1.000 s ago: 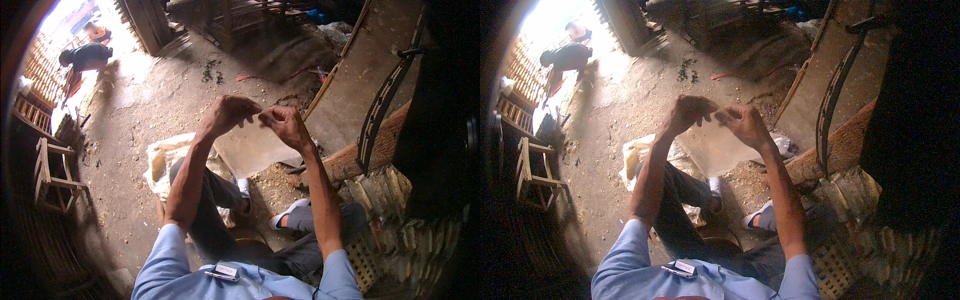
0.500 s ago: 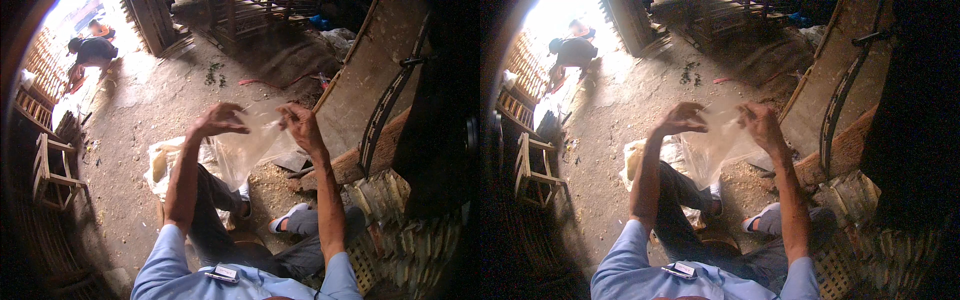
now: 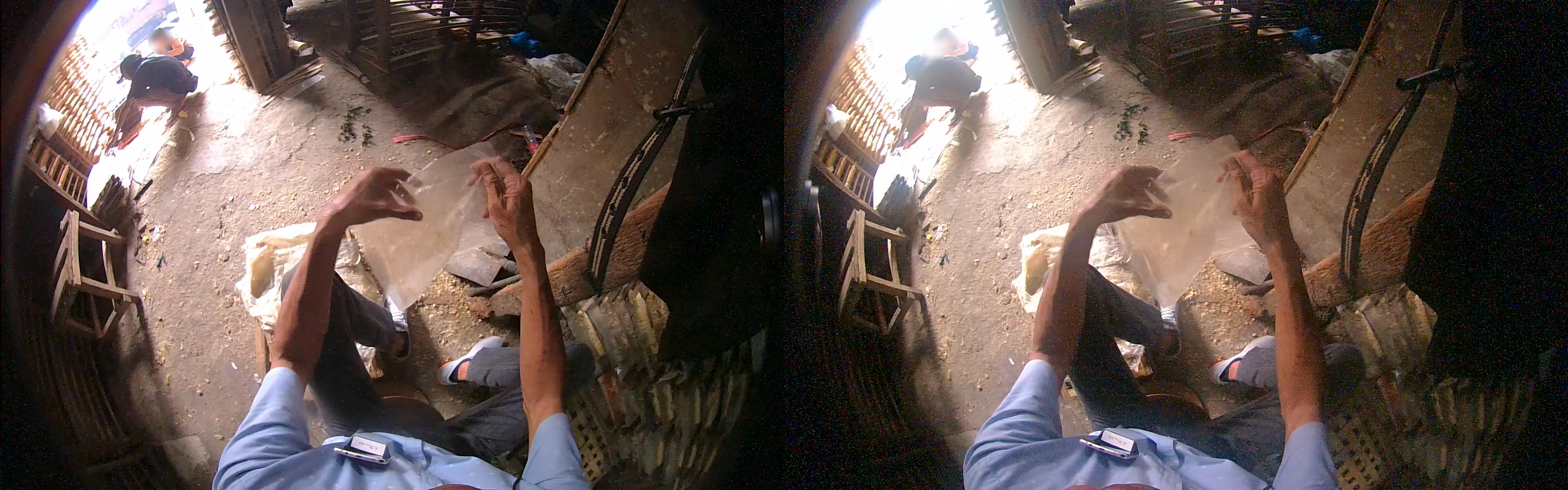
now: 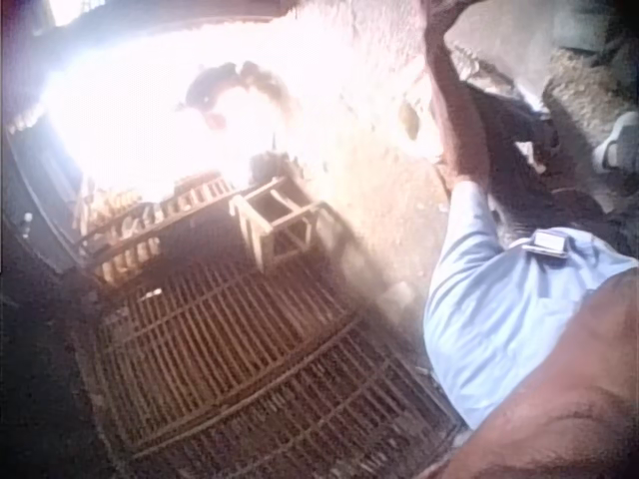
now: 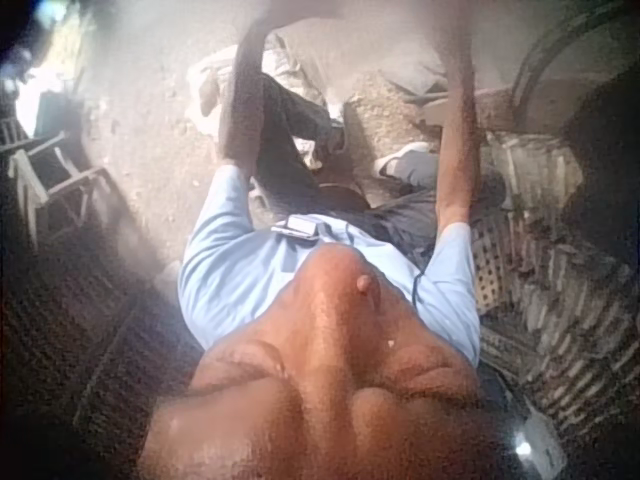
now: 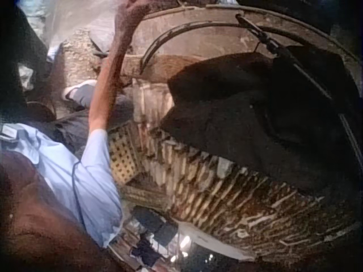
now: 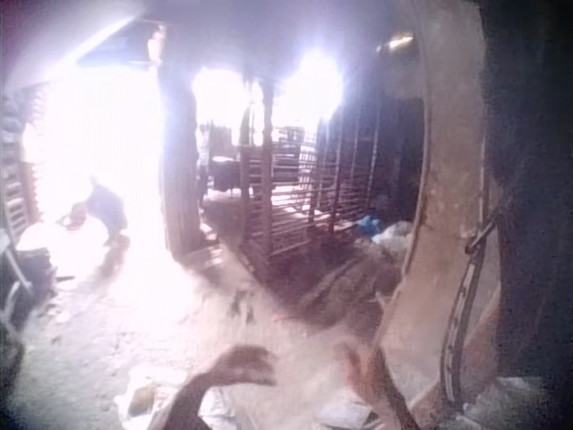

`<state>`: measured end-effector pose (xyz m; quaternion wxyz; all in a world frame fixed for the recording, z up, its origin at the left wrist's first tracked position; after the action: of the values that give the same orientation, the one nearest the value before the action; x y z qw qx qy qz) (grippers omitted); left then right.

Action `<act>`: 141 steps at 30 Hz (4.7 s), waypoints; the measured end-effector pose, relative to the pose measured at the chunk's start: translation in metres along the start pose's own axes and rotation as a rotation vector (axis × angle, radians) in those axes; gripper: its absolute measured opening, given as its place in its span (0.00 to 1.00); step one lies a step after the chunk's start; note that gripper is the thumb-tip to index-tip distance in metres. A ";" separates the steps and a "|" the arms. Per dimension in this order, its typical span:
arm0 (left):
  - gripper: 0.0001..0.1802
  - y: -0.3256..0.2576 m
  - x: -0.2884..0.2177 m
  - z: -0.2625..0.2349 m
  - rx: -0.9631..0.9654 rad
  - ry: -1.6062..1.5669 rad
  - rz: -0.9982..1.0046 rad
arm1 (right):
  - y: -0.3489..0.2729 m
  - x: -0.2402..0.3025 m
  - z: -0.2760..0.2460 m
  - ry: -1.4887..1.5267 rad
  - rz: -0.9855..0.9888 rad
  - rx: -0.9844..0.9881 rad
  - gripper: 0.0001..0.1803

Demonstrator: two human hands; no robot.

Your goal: The person sits on the floor and assembles a woven tray by inserting a plastic sheet into the lattice frame, then lifting and repositioning the tray. The person repeats this process with another tray, handling the plastic and frame by hand.

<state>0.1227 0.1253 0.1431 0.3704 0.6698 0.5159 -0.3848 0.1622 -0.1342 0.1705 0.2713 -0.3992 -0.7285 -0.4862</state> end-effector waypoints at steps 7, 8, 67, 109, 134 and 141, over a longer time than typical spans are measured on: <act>0.15 -0.003 0.059 -0.051 -0.216 -0.079 0.018 | 0.015 -0.016 -0.053 -0.009 0.182 -0.309 0.20; 0.17 -0.008 0.036 -0.053 -0.262 0.039 0.028 | 0.011 -0.016 -0.055 -0.057 0.236 -0.311 0.21; 0.43 0.006 0.024 -0.006 -0.051 -0.169 0.128 | -0.003 0.016 0.002 0.132 -0.182 0.151 0.24; 0.23 -0.003 0.010 -0.013 0.000 0.154 0.025 | -0.024 -0.003 0.048 -0.339 -0.248 0.301 0.42; 0.13 -0.008 -0.020 -0.001 -0.260 -0.166 0.220 | -0.004 0.022 0.041 0.083 0.037 0.341 0.20; 0.15 -0.004 0.029 -0.040 -0.095 -0.334 0.100 | 0.003 0.018 0.011 0.125 0.283 0.032 0.29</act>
<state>0.1289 0.1734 0.1340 0.5010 0.6031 0.4308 -0.4470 0.1548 -0.1175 0.1820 0.3884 -0.4623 -0.6543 -0.4553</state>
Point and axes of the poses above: each hand's wrist, its own y-axis towards the middle knuckle, its own z-axis out of the palm, x = y × z, the point moved 2 cm from there along y, towards the middle knuckle, and after that the axes turned 6 degrees about -x, right-handed, at the moved point
